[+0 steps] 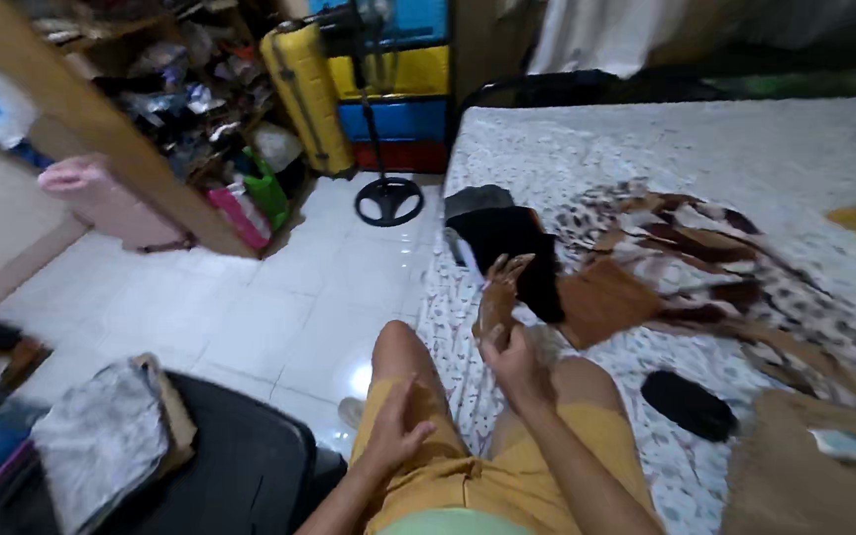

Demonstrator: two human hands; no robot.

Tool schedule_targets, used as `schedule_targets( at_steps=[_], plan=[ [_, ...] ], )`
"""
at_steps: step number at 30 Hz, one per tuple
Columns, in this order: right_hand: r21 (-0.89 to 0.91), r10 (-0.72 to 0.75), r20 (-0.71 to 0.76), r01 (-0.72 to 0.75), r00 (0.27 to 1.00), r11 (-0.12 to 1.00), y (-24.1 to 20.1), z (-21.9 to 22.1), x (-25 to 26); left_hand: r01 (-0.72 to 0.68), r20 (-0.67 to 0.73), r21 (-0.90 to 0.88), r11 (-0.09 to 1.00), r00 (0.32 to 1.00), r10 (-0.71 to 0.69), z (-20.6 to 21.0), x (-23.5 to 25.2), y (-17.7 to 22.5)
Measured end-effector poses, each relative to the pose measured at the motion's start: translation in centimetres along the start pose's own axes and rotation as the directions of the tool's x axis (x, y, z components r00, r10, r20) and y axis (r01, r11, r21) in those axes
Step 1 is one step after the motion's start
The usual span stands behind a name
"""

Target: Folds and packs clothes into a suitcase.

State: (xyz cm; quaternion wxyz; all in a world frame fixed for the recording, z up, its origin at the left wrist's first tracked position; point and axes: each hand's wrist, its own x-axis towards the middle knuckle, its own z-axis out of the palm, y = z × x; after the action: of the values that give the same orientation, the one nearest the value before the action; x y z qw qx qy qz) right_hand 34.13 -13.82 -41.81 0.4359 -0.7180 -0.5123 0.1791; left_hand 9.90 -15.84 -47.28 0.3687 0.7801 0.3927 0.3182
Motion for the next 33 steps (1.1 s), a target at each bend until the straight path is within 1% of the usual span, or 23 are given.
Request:
schedule_targets(
  at_steps=[1, 2, 3, 4, 5, 6, 7, 8, 9, 10, 11, 12, 13, 15, 17, 20, 22, 24, 26, 28, 31, 32, 33],
  plan=[
    [-0.111, -0.102, 0.17, 0.122, 0.98, 0.986, -1.9, 1.2, -1.9, 0.04, 0.009, -0.166, 0.985, 0.999, -0.039, -0.1, 0.2, 0.6],
    [-0.209, -0.096, 0.409, 0.195, 0.908, 0.958, -3.7, 2.2, -3.7, 0.112, 0.001, -0.35, 0.93, 0.993, -0.119, 0.1, 0.3, 1.4],
    [-0.296, -0.012, 0.631, 0.255, 0.776, 0.921, -5.2, 3.3, -5.2, 0.228, -0.015, -0.526, 0.819, 0.961, -0.277, 0.5, 0.2, 2.4],
    [-0.341, 0.056, 0.753, 0.316, 0.655, 0.885, -5.8, 4.7, -6.4, 0.328, -0.027, -0.663, 0.673, 0.888, -0.459, 0.9, 0.3, 3.1],
    [-0.329, 0.049, 0.803, 0.374, 0.594, 0.867, -5.7, 5.5, -7.1, 0.367, -0.031, -0.757, 0.541, 0.807, -0.59, 1.2, 0.5, 3.2],
    [-0.25, -0.033, 0.823, 0.414, 0.567, 0.875, -4.9, 5.5, -7.0, 0.35, -0.041, -0.817, 0.459, 0.758, -0.651, 1.2, 0.7, 3.1],
    [-0.111, -0.154, 0.821, 0.417, 0.55, 0.902, -3.7, 4.9, -6.2, 0.314, -0.054, -0.855, 0.413, 0.739, -0.672, 1.1, 0.9, 3.0],
    [0.066, -0.281, 0.782, 0.375, 0.557, 0.925, -2.0, 4.5, -5.3, 0.273, -0.072, -0.881, 0.386, 0.728, -0.681, 0.8, 1.0, 3.0],
    [0.222, -0.365, 0.714, 0.302, 0.597, 0.927, -0.2, 4.2, -4.8, 0.225, -0.097, -0.906, 0.358, 0.715, -0.693, 0.5, 1.1, 3.1],
    [0.314, -0.362, 0.662, 0.196, 0.657, 0.929, 1.4, 4.0, -4.4, 0.177, -0.114, -0.929, 0.325, 0.699, -0.706, 0.0, 1.2, 3.3],
    [0.329, -0.29, 0.626, 0.091, 0.724, 0.94, 3.0, 3.8, -4.2, 0.128, -0.13, -0.948, 0.292, 0.681, -0.721, -0.6, 1.3, 3.4],
    [0.254, -0.169, 0.613, 0.009, 0.772, 0.967, 4.2, 3.6, -3.9, 0.085, -0.146, -0.96, 0.266, 0.66, -0.737, -1.5, 1.4, 3.4],
    [0.115, -0.026, 0.616, -0.057, 0.787, 0.992, 5.0, 3.3, -3.4, 0.047, -0.166, -0.967, 0.252, 0.637, -0.753, -2.8, 1.4, 3.4],
    [-0.171, 0.176, 0.647, -0.084, 0.742, 0.982, 6.1, 3.3, -2.4, -0.022, -0.245, -0.957, 0.29, 0.601, -0.761, -5.9, 1.0, 3.3],
    [-0.245, 0.228, 0.719, -0.067, 0.657, 0.967, 6.2, 3.5, -2.3, -0.093, -0.376, -0.918, 0.386, 0.516, -0.77, -9.7, 0.0, 3.1],
    [-0.186, 0.197, 0.822, -0.074, 0.535, 0.98, 5.6, 4.4, -2.7, -0.239, -0.603, -0.798, 0.554, 0.286, -0.745, -15.5, -1.9, 3.2],
    [-0.208, 0.182, 0.867, 0.006, 0.463, 0.978, 5.7, 5.2, -3.0, -0.322, -0.701, -0.699, 0.638, 0.134, -0.7, -19.0, -3.6, 3.6],
    [-0.26, 0.197, 0.899, 0.115, 0.391, 0.959, 5.7, 6.0, -3.2, -0.36, -0.752, -0.621, 0.696, 0.025, -0.658, -21.8, -5.5, 3.8],
    [-0.304, 0.239, 0.91, 0.154, 0.338, 0.94, 5.8, 6.1, -3.2, -0.346, -0.783, -0.585, 0.733, 0.005, -0.622, -23.1, -7.0, 4.5],
    [-0.317, 0.261, 0.908, 0.13, 0.326, 0.94, 5.8, 5.8, -3.2, -0.289, -0.816, -0.558, 0.778, 0.023, -0.577, -23.1, -7.9, 5.2],
    [-0.315, 0.269, 0.895, 0.079, 0.357, 0.946, 5.6, 5.3, -3.0, -0.259, -0.845, -0.533, 0.806, 0.105, -0.525, -22.1, -8.2, 4.4],
    [-0.307, 0.263, 0.893, 0.068, 0.366, 0.949, 5.7, 5.2, -2.9, -0.262, -0.835, -0.55, 0.793, 0.14, -0.533, -21.5, -7.6, 4.0],
    [-0.291, 0.249, 0.892, 0.058, 0.378, 0.955, 5.8, 5.2, -2.8, -0.264, -0.814, -0.581, 0.77, 0.195, -0.548, -20.5, -6.7, 3.8]
  ],
)
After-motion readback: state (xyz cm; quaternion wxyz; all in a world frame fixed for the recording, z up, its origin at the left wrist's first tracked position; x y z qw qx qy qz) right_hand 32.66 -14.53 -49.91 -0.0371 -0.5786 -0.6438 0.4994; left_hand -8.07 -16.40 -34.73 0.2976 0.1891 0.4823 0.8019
